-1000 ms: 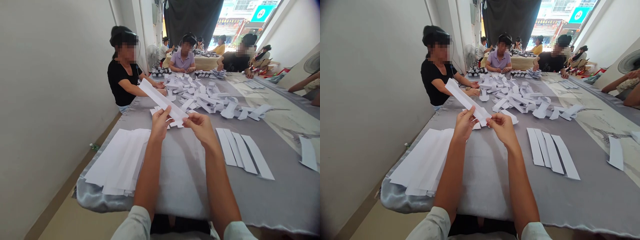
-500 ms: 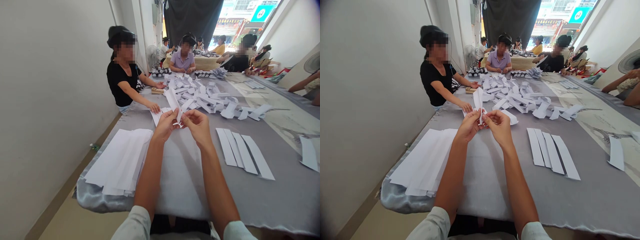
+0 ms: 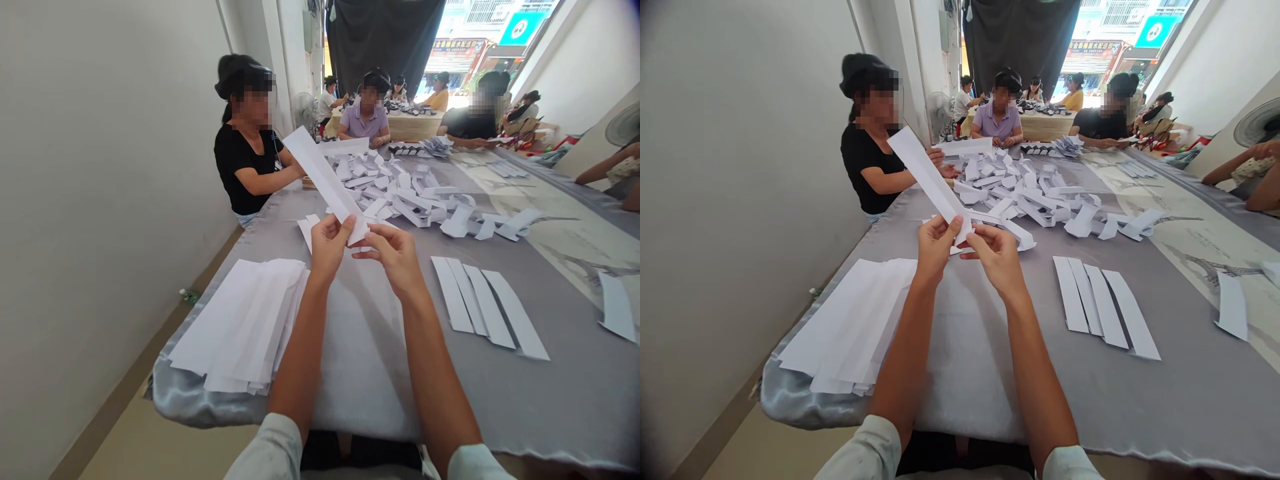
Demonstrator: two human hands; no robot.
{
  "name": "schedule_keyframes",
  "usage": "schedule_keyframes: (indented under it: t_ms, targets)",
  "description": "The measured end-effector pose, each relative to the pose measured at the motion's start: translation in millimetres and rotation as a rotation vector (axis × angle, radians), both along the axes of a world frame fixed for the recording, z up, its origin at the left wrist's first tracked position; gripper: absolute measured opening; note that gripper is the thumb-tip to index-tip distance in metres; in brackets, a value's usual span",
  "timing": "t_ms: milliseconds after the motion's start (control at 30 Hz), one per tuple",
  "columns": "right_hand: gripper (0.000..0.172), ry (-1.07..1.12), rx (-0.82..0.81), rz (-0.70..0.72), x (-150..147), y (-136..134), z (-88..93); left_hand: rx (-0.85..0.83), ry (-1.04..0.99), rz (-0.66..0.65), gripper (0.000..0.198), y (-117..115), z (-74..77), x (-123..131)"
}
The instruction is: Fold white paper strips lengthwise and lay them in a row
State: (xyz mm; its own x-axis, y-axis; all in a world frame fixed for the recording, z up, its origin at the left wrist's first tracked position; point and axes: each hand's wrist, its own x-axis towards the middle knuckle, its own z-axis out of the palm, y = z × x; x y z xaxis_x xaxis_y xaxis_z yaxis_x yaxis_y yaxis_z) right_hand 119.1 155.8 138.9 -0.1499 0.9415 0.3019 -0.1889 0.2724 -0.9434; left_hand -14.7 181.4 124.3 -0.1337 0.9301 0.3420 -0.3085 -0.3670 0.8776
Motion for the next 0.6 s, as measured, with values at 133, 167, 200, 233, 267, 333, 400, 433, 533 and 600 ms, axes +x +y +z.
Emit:
schedule_keyframes:
  t_ms: [133,167,200,233,267,333,400,433,533,600]
  targets:
    - [0.044,-0.006,-0.021,-0.031,1,4,-5.1,0.019,0.081,0.031,0.037,0,1.6,-3]
    - [0.046,-0.004,-0.027,-0.054,2,5,-7.5,0.016,0.089,0.033,0.038,0,1.5,-3]
    - [0.049,-0.001,-0.035,-0.081,2,7,-9.9,0.006,0.097,0.028,0.039,-1,1.3,-5]
    - [0.054,0.001,-0.045,-0.109,3,9,-12.1,-0.013,0.112,0.011,0.04,-1,0.8,-6]
    - [0.059,0.003,-0.054,-0.135,4,11,-14.0,-0.04,0.139,-0.022,0.041,-1,0.2,-8]
    - [0.066,-0.003,-0.068,-0.178,5,15,-17.3,-0.099,0.214,-0.111,0.042,-3,-1.3,-12]
    - [0.062,-0.025,-0.068,-0.21,7,18,-20.7,-0.145,0.258,-0.169,0.042,-4,-2.9,-14]
    - [0.058,-0.038,-0.063,-0.225,7,19,-22.6,-0.162,0.256,-0.172,0.043,-4,-3.7,-14]
    - [0.052,-0.072,-0.041,-0.248,8,25,-29.2,-0.206,0.193,-0.115,0.046,-2,-6.9,-13]
    - [0.051,-0.094,-0.042,-0.247,7,28,-32.9,-0.224,0.164,-0.079,0.048,1,-9.8,-11]
